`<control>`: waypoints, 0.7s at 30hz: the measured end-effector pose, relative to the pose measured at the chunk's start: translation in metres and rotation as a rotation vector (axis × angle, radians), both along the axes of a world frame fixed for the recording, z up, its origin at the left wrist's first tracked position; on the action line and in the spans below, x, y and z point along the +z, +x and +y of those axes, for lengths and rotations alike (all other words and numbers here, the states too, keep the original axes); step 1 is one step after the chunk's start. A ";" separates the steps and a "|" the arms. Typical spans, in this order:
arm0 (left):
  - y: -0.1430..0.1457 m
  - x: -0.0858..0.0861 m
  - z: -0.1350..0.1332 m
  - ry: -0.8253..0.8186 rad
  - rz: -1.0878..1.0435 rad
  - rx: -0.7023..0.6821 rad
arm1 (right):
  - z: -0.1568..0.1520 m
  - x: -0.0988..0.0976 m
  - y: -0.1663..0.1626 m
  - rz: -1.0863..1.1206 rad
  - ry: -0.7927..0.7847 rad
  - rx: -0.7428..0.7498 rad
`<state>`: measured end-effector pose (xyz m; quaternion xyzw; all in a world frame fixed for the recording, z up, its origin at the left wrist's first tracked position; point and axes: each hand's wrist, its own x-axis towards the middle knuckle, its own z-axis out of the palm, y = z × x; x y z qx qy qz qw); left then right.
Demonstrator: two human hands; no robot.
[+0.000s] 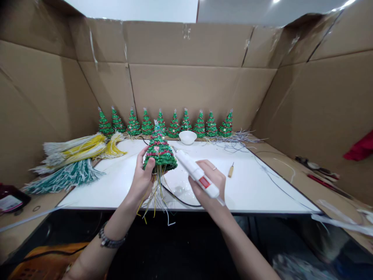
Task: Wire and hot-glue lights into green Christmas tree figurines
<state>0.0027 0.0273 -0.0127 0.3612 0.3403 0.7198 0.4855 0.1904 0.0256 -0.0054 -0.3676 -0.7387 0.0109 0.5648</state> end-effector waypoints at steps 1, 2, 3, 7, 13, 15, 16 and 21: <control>-0.001 0.003 0.000 -0.006 -0.009 -0.023 | 0.005 0.001 0.004 0.039 -0.034 -0.050; -0.003 0.007 0.000 -0.009 -0.013 -0.048 | 0.013 0.002 0.009 0.054 -0.074 -0.105; -0.004 0.012 0.002 -0.006 -0.012 -0.073 | 0.022 0.002 0.016 0.034 -0.120 -0.163; -0.004 0.035 0.017 0.057 -0.007 -0.167 | 0.068 -0.004 0.042 -0.399 -0.424 -0.322; 0.005 0.058 0.056 0.167 -0.070 -0.360 | 0.112 -0.021 0.065 -0.655 -0.622 -0.244; 0.006 0.056 0.070 0.189 -0.086 -0.403 | 0.111 -0.019 0.064 -0.646 -0.599 -0.258; 0.006 0.053 0.075 0.200 -0.085 -0.403 | 0.106 -0.017 0.061 -0.635 -0.575 -0.284; 0.005 0.031 0.088 0.190 -0.093 -0.316 | 0.055 0.000 0.007 0.001 -0.164 -0.188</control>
